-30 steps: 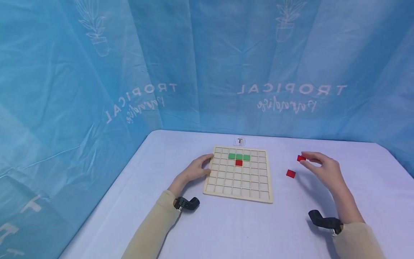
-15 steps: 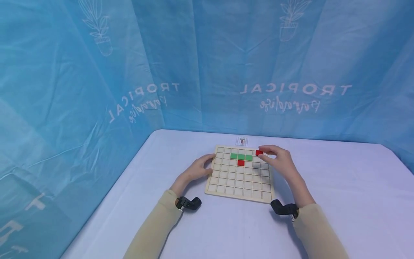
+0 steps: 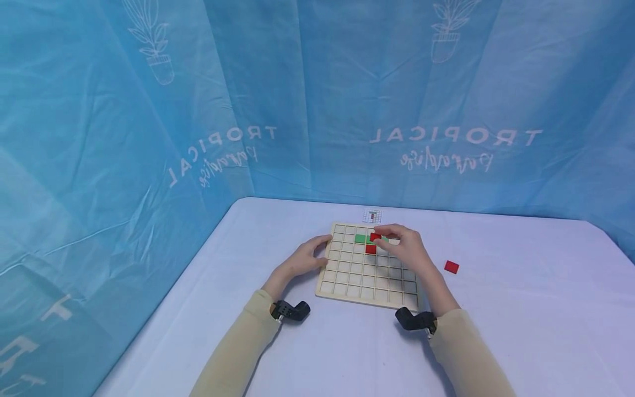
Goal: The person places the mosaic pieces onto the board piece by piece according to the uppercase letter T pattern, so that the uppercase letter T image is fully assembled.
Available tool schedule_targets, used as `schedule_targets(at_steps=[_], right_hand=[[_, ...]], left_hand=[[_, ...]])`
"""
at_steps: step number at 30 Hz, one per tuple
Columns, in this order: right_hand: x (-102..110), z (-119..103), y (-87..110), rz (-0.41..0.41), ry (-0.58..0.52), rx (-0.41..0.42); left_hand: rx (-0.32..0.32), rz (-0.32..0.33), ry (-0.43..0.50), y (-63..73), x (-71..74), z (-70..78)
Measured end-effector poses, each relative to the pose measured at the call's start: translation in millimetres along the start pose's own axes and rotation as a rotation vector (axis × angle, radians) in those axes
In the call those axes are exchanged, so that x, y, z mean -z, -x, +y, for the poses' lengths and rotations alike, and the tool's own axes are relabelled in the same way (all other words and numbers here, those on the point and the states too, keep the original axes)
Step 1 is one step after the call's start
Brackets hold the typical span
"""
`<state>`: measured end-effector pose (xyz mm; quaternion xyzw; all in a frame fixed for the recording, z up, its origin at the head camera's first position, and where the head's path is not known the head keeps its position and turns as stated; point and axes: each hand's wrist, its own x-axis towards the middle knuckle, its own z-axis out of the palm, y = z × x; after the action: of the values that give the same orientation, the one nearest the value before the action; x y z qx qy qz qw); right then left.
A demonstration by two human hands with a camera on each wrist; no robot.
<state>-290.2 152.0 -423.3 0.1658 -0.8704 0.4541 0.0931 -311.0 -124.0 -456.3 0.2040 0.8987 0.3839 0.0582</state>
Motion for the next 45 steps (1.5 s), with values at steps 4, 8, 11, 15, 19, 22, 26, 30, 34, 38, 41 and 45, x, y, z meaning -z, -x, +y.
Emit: schedule_targets(at_steps=[4, 8, 11, 15, 19, 22, 26, 30, 34, 38, 41, 45], right_hand=[[-4.5, 0.4, 2.2, 0.015, 0.002, 0.009], [-9.3, 7.0, 4.7, 0.011, -0.021, 0.017], [-12.1, 12.2, 6.6, 0.0, -0.027, 0.021], [-14.4, 15.6, 9.5, -0.013, -0.045, 0.015], [-17.4, 20.0, 12.1, -0.032, -0.051, -0.014], [-21.0, 24.8, 13.1, -0.044, -0.048, -0.034], [-26.3, 29.7, 14.0, -0.042, -0.036, -0.028], [-32.1, 31.5, 15.6, -0.037, 0.013, 0.017], [-35.9, 31.3, 16.5, -0.025, 0.061, 0.063], [-36.8, 31.0, 16.8, -0.015, 0.099, 0.086], [-37.2, 30.6, 16.7, -0.015, 0.119, 0.106], [-38.1, 31.5, 15.9, -0.02, 0.14, 0.126]], left_hand=[[-0.003, -0.001, 0.003, 0.0, 0.0, 0.4], [0.002, -0.003, 0.007, 0.0, 0.1, 1.3], [0.009, -0.002, 0.011, -0.3, -0.4, 2.3], [0.019, -0.001, 0.015, -0.7, -1.4, 4.4], [0.03, 0.002, 0.018, -1.5, -3.0, 4.4], [0.03, 0.004, 0.015, -2.0, -3.9, 3.2], [0.023, 0.006, 0.019, -1.4, -3.6, 2.9], [0.023, 0.005, 0.028, -0.2, -2.4, 3.3], [0.031, 0.005, 0.031, 1.2, -1.3, 3.7], [0.027, 0.006, 0.03, 1.4, -1.3, 3.2], [0.018, 0.004, 0.027, 1.0, -1.2, 2.6], [0.013, 0.003, 0.024, 1.2, -0.2, 2.1]])
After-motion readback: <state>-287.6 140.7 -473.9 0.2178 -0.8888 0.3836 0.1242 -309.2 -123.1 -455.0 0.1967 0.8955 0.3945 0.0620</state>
